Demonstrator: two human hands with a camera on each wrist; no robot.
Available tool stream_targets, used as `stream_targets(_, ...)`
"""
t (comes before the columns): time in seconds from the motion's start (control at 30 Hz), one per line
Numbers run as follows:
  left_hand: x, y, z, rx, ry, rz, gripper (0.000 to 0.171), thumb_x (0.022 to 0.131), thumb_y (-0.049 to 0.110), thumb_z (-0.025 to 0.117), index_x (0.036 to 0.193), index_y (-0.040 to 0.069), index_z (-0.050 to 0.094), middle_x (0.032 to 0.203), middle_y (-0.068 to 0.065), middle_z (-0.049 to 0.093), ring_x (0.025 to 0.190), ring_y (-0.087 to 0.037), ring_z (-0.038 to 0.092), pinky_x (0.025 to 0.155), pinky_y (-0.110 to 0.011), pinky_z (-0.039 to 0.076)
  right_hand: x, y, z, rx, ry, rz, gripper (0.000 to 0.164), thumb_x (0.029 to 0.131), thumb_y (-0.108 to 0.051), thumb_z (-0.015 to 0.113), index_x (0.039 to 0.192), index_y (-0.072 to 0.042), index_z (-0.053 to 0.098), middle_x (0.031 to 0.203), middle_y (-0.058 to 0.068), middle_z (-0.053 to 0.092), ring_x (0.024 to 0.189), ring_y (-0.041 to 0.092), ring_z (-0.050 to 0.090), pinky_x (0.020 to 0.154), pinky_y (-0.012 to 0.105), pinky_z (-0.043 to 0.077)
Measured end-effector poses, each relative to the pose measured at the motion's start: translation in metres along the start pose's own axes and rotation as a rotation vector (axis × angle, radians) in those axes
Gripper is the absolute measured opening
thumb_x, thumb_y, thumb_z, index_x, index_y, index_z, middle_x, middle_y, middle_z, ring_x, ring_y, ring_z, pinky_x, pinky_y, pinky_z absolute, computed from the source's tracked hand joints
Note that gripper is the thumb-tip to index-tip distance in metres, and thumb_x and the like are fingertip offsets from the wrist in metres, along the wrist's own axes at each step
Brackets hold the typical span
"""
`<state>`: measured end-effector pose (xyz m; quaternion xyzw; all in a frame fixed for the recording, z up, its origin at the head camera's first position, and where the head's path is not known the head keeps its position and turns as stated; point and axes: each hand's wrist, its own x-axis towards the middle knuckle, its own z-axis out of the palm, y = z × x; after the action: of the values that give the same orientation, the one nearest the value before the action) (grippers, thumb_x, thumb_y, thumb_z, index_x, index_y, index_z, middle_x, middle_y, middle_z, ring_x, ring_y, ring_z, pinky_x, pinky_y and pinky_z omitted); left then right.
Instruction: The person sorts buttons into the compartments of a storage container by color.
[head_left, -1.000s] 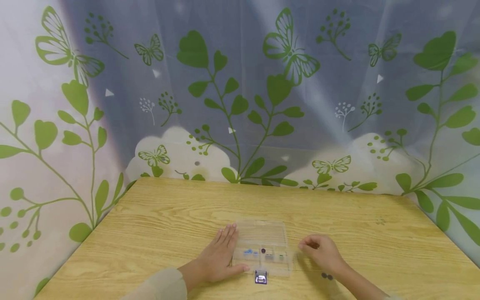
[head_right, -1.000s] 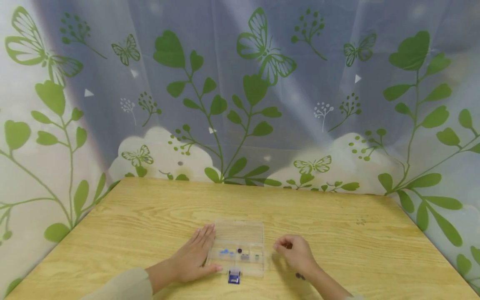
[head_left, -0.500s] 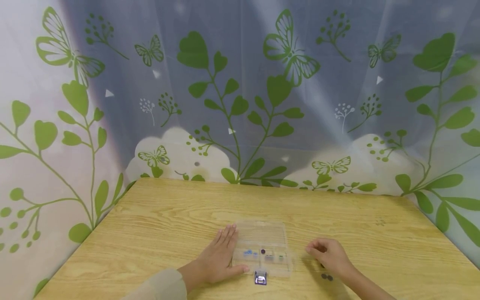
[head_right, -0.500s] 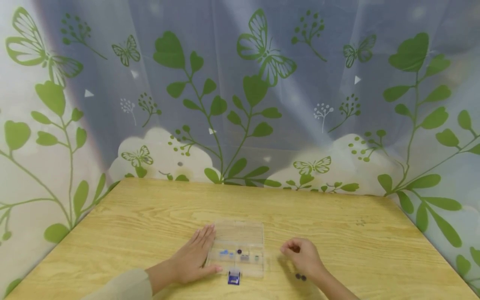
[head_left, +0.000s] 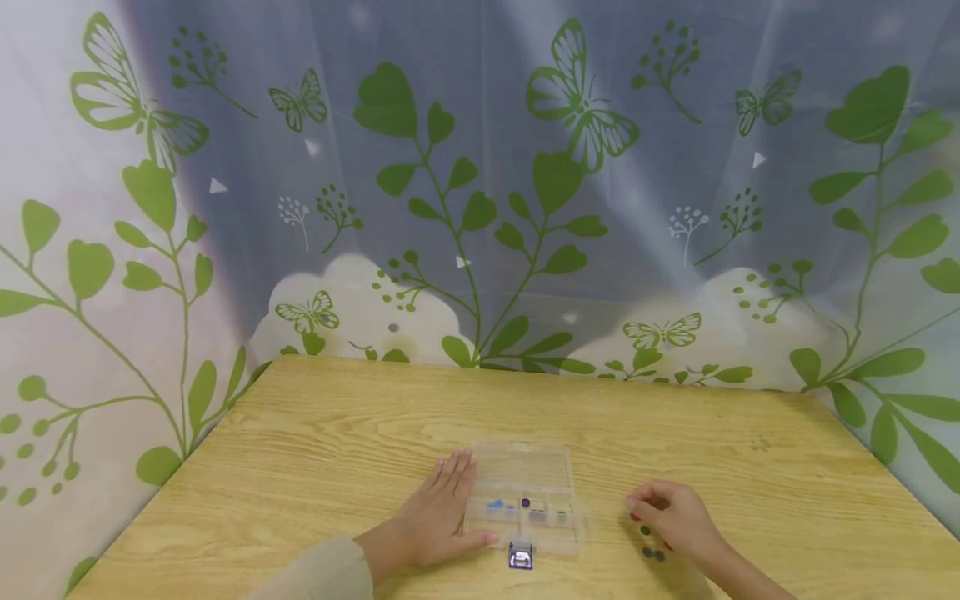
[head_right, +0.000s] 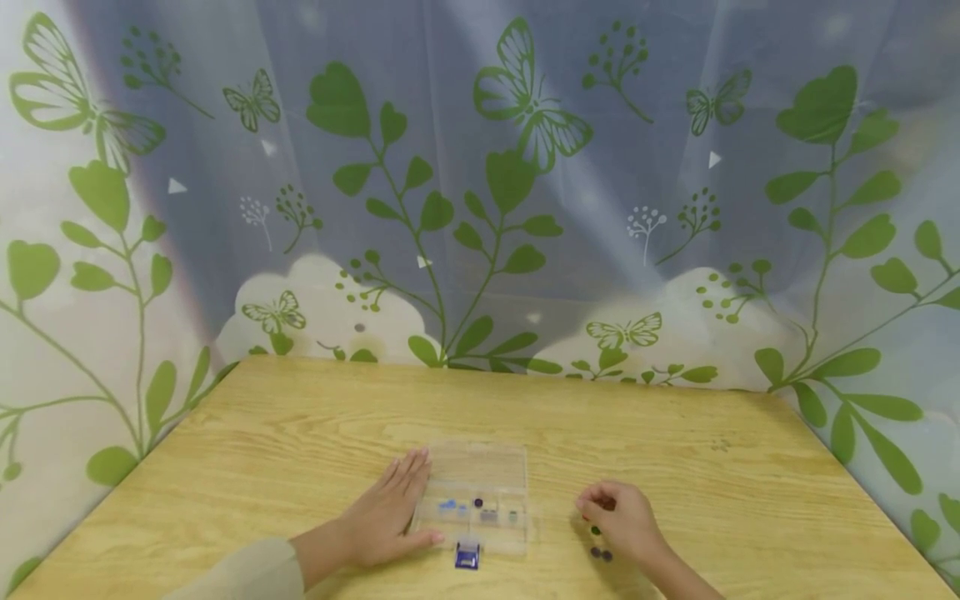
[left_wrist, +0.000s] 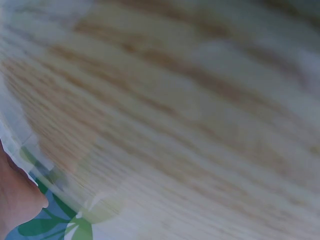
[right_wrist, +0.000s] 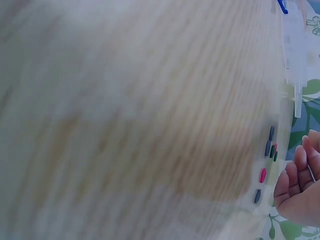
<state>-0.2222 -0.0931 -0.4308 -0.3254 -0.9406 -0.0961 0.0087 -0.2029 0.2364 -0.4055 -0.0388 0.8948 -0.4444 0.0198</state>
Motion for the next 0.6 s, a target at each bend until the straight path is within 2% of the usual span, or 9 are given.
stream_targets(0.33,-0.001,0.001,-0.002,-0.010,-0.004,-0.009,0.092,0.089,0.065,0.035,0.145,-0.007,0.017,0.153,-0.025,0.011,0.143,-0.036,0.012,0.117,-0.046,0.015,-0.005,0.008,-0.006,-0.034,-0.007,0.010,0.018,0.087,-0.017,0.063,0.092,0.001,0.066,0.081,0.006,0.069,0.052,0.005,0.047,0.045,0.022,0.043)
stream_targets(0.47,-0.001,0.001,-0.003,-0.014,-0.008,-0.008,0.092,0.089,0.064,0.035,0.145,-0.007,0.017,0.153,-0.025,0.010,0.143,-0.036,0.012,0.117,-0.046,0.015,-0.006,0.012,-0.007,-0.040,-0.012,-0.027,0.019,0.086,-0.017,0.064,0.090,0.001,0.067,0.081,0.008,0.070,0.047,0.004,0.045,0.043,0.020,0.041)
stream_targets(0.6,-0.001,0.002,-0.004,-0.013,-0.010,-0.005,0.092,0.090,0.064,0.035,0.144,-0.008,0.018,0.153,-0.026,0.011,0.143,-0.037,0.012,0.117,-0.046,0.015,-0.008,0.016,-0.008,-0.068,-0.007,-0.048,0.016,0.085,-0.016,0.065,0.088,0.000,0.067,0.080,0.006,0.069,0.050,0.002,0.046,0.045,0.018,0.041)
